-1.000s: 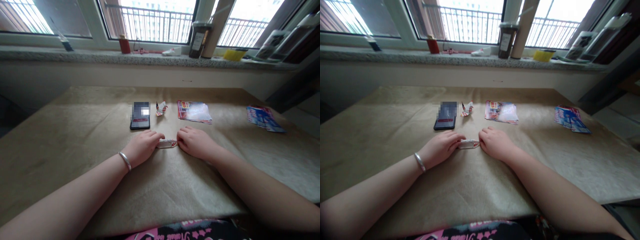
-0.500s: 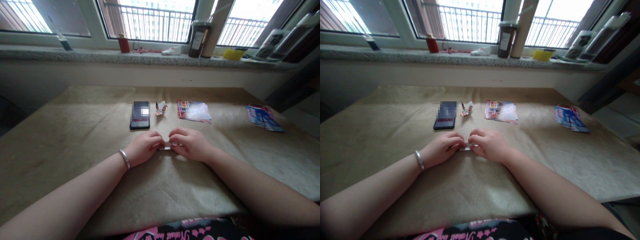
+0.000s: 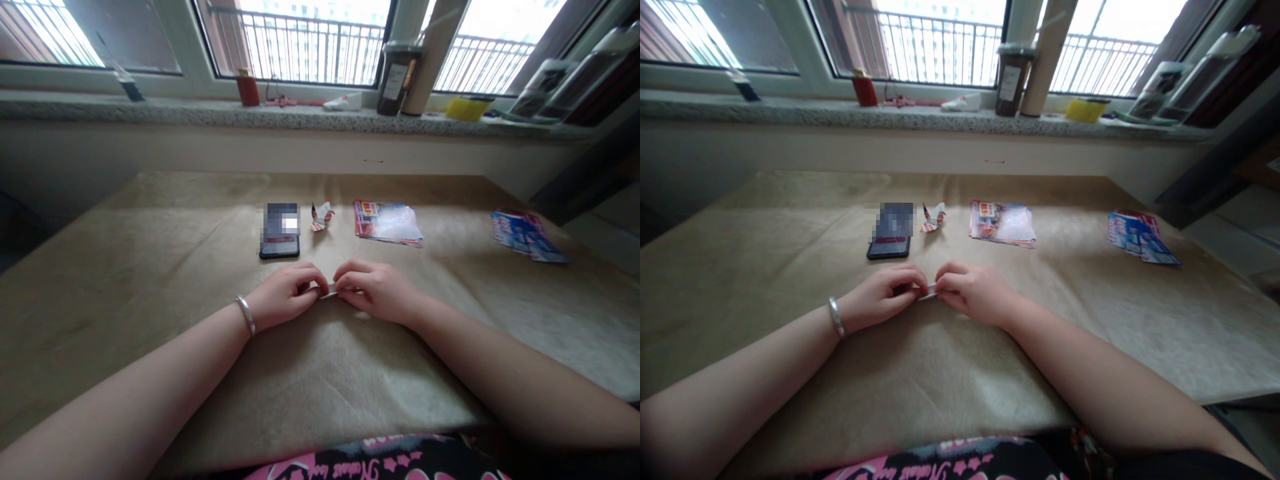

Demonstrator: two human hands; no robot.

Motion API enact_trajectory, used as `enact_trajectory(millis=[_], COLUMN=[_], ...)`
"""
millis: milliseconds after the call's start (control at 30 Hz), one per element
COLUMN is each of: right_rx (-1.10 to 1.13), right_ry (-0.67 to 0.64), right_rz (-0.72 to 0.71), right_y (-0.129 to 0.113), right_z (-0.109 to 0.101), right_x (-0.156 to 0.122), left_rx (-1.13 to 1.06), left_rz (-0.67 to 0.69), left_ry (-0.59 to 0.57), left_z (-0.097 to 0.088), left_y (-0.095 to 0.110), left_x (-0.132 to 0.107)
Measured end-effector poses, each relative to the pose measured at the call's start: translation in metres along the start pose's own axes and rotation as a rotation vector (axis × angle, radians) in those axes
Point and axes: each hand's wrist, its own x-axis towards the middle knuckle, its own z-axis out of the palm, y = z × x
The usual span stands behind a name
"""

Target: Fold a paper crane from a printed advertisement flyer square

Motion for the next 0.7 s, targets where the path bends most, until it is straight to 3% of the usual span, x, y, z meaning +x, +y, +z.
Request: enact_trajectory(millis=[133, 367, 700], right_rx=[0.116, 0.124, -0.205], right_ry=[0.04, 0.065, 0.07], right_rz=[0.071, 0.113, 0.003], right_y=[0.001, 0.003, 0.007], right_z=[0.004, 0.008, 0.009], right_x=[0.003, 0.007, 0.012], left_rx=[0.039, 0.172, 0.373], left_rz=[0.028, 0.065, 0.107], left_ry=[-0.003, 0.051, 0.116], left_z=[0.0, 0.002, 0.008], left_y=[0.001, 0.001, -0.003], left_x=[-0.001, 0.001, 0.004])
